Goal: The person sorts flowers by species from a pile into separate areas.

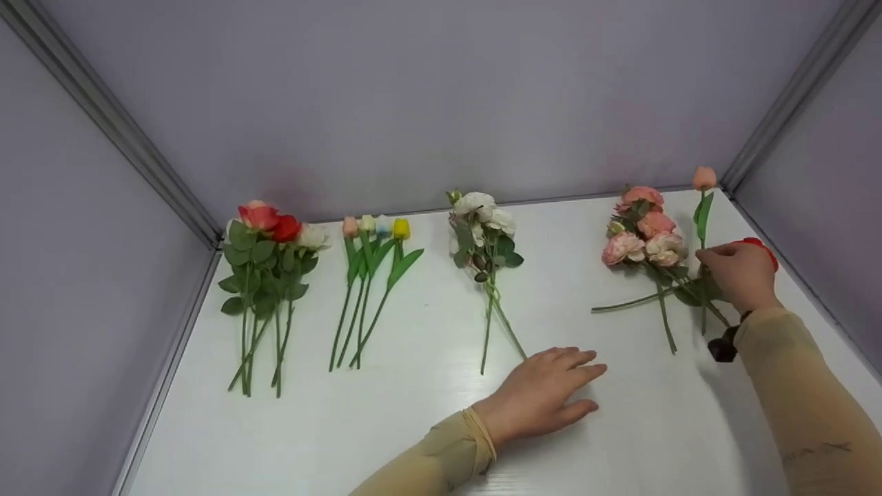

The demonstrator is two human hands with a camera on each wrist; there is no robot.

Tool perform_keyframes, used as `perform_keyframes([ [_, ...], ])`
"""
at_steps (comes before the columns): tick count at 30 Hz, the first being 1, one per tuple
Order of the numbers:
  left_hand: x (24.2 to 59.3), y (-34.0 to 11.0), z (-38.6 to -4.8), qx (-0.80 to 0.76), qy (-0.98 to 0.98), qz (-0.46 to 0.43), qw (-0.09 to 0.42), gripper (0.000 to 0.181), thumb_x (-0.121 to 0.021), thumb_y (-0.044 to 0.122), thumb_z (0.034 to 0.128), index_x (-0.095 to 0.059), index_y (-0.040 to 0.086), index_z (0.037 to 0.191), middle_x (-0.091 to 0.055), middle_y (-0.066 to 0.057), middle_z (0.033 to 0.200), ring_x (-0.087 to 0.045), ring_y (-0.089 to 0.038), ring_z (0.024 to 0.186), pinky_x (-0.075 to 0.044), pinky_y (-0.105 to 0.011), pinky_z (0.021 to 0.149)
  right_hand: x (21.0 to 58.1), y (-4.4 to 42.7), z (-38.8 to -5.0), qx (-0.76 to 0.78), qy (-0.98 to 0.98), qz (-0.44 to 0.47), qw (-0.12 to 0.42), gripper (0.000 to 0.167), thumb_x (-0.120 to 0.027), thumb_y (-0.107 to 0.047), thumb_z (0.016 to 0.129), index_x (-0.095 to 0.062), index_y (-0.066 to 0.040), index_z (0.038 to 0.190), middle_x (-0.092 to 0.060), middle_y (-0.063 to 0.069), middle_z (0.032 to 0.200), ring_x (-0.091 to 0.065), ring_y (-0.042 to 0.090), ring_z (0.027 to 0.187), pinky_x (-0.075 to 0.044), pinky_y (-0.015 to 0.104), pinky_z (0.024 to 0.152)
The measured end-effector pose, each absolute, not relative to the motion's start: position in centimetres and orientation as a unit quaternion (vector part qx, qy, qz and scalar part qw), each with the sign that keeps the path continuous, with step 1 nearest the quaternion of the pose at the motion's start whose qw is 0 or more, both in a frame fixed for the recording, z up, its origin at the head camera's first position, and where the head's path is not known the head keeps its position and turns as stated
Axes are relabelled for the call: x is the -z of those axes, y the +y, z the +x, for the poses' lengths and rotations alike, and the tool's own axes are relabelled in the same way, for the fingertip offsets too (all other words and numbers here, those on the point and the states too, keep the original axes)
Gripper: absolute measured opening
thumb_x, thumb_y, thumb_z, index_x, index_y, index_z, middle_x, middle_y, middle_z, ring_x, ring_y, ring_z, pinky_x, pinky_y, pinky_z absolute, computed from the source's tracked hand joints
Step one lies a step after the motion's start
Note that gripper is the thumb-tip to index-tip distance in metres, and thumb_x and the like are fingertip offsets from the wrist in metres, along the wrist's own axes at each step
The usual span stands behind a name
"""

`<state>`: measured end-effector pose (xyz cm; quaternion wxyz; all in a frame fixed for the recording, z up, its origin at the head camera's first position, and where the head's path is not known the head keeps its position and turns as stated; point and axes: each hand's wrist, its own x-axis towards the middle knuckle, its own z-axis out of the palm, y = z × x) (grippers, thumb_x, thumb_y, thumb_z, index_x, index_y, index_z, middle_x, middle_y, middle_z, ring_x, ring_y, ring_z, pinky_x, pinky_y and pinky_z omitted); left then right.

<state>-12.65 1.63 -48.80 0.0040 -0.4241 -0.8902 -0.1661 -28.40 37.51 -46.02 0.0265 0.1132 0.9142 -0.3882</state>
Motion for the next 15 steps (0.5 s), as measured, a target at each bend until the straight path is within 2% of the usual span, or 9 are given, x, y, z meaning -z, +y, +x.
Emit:
perform_keyframes([
  [3,48.5,0.8,-13.0,0.251,-0.900,-0.355,-0.003,0.043,-0.056,0.037,0.1067,-0.059,0.019,0.145,-0.056,0.004,0.146,-0.050,-0.011,0.135,-0.039,-0.025,0.111,45.4,35.5,-28.3,0.456,0.882,0.116,0.036,0.063,-0.062,-0.055,0.098,-0.063,-0.002,0.132,-0.067,0.008,0.110,-0.061,0.023,0.097,-0.056,0.027,0.075],
  [5,48.3,0.2,-13.2,0.319,-0.899,-0.300,-0.022,0.038,-0.058,0.035,0.1063,-0.064,0.019,0.140,-0.061,0.006,0.140,-0.055,-0.008,0.130,-0.044,-0.025,0.106,45.1,33.7,-28.1,0.500,0.858,0.108,0.039,0.062,-0.065,-0.054,0.097,-0.062,-0.004,0.133,-0.066,0.006,0.111,-0.060,0.022,0.098,-0.056,0.026,0.077],
  [10,48.2,-1.4,-14.1,0.465,-0.860,-0.196,-0.078,0.035,-0.061,0.032,0.1051,-0.067,0.017,0.136,-0.066,0.006,0.132,-0.063,-0.007,0.116,-0.051,-0.025,0.095,44.9,27.9,-26.5,0.621,0.783,0.031,0.023,0.050,-0.073,-0.037,0.096,-0.066,0.002,0.127,-0.069,0.005,0.105,-0.064,0.016,0.091,-0.058,0.025,0.078],
  [15,48.7,-3.1,-15.2,0.546,-0.819,-0.139,-0.106,0.039,-0.064,0.033,0.1034,-0.066,0.013,0.137,-0.069,0.003,0.128,-0.065,-0.011,0.112,-0.053,-0.028,0.092,45.3,21.3,-24.6,0.697,0.714,-0.063,0.026,0.044,-0.076,-0.026,0.095,-0.068,0.008,0.122,-0.072,0.013,0.107,-0.071,0.019,0.089,-0.060,0.033,0.083],
])
